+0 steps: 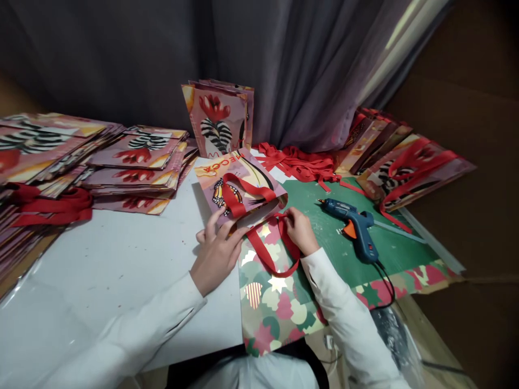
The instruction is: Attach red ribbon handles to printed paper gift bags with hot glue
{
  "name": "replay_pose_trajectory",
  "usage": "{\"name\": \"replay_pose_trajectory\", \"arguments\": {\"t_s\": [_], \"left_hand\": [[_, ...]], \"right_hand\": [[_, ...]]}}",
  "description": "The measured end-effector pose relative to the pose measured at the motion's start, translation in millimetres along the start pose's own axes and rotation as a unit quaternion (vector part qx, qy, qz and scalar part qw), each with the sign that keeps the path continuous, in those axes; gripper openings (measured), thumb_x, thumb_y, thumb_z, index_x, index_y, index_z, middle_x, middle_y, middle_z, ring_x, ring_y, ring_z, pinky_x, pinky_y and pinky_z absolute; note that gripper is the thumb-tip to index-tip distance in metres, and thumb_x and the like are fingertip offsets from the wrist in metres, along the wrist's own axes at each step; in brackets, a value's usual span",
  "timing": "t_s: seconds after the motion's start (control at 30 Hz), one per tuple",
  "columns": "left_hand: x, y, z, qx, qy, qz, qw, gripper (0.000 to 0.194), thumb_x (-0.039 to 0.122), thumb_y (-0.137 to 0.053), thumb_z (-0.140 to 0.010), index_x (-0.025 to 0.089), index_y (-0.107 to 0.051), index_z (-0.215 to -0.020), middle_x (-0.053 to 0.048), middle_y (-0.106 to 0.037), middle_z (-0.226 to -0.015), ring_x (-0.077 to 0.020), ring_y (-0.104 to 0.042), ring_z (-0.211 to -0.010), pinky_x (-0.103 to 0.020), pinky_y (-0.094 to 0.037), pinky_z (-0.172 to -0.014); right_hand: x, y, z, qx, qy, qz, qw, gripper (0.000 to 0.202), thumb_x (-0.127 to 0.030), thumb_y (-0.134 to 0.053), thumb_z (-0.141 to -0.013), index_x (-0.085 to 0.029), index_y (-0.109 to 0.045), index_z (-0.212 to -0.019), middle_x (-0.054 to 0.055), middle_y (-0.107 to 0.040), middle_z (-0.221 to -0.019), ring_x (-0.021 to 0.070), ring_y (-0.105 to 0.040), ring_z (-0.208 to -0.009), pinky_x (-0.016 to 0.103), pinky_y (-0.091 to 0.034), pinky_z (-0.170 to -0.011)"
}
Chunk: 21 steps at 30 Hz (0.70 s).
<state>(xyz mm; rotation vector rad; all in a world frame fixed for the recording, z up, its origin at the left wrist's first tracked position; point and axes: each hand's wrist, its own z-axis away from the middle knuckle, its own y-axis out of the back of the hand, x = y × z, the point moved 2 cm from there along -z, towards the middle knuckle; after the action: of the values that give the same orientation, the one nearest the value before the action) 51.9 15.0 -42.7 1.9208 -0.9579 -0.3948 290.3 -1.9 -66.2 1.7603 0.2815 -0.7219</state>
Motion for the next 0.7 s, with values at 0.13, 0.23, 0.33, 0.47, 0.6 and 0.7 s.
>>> {"name": "replay_pose_trajectory", "arguments": {"t_s": [0.13,0.23,0.33,0.47,0.6,0.7], "left_hand": [[0,0.3,0,-0.004,0.002,-0.002,1.0,0.027,0.019,-0.052,-0.094,0.027,-0.065,-0.116,-0.012,-0.059,-0.114,-0.0389,-0.032,-0.137,-0.039,-0.037,-0.071],[2,-0.2,1,-0.013,-0.005,-0.001,1.0,0.027,0.019,-0.05,-0.094,0.026,-0.065,-0.116,-0.012,-0.059,-0.117,-0.0388,-0.032,-0.137,-0.041,-0.039,-0.074],[3,-2.5,3,-0.034,-0.006,-0.003,0.999,0.029,0.021,-0.048,-0.095,0.026,-0.064,-0.118,-0.012,-0.059,-0.121,-0.0383,-0.031,-0.138,-0.043,-0.041,-0.076],[4,-5.6,4,-0.06,0.005,-0.008,0.998,0.033,0.02,-0.047,-0.095,0.026,-0.061,-0.124,-0.012,-0.059,-0.127,-0.0365,-0.03,-0.14,-0.044,-0.041,-0.079],[4,-5.6,3,-0.057,0.021,-0.001,0.998,0.032,0.02,-0.047,-0.095,0.025,-0.063,-0.122,-0.012,-0.059,-0.13,-0.0351,-0.031,-0.141,-0.045,-0.041,-0.084],[6,-4.5,2,-0.054,0.023,-0.007,0.998,0.028,0.019,-0.049,-0.095,0.027,-0.066,-0.115,-0.01,-0.06,-0.13,-0.0343,-0.032,-0.14,-0.045,-0.039,-0.084]], "right_hand": [[-1,3,2,-0.023,-0.004,-0.023,0.999,0.04,-0.006,-0.037,-0.077,-0.017,-0.066,-0.104,0.003,-0.066,-0.077,0.0181,-0.061,-0.07,0.028,-0.046,-0.071],[-7,2,6,-0.03,0.003,-0.015,0.999,0.041,-0.007,-0.037,-0.079,-0.016,-0.068,-0.104,0.007,-0.068,-0.093,0.02,-0.063,-0.087,0.031,-0.047,-0.083],[-15,0,10,-0.034,0.01,0.004,0.999,0.034,-0.012,-0.042,-0.084,-0.017,-0.068,-0.105,0.009,-0.065,-0.102,0.0214,-0.062,-0.099,0.032,-0.045,-0.09],[-23,-3,14,-0.02,-0.007,0.04,0.999,0.026,-0.031,-0.056,-0.088,-0.015,-0.065,-0.106,0.01,-0.063,-0.101,0.0243,-0.061,-0.094,0.034,-0.046,-0.085],[-31,-4,14,-0.013,-0.014,0.074,0.997,0.033,-0.045,-0.061,-0.089,-0.017,-0.063,-0.106,0.009,-0.064,-0.1,0.0238,-0.061,-0.092,0.032,-0.045,-0.079],[-40,-4,14,-0.021,-0.02,0.128,0.991,0.04,-0.053,-0.061,-0.088,-0.017,-0.062,-0.107,0.011,-0.063,-0.103,0.0252,-0.062,-0.096,0.032,-0.046,-0.078]]}}
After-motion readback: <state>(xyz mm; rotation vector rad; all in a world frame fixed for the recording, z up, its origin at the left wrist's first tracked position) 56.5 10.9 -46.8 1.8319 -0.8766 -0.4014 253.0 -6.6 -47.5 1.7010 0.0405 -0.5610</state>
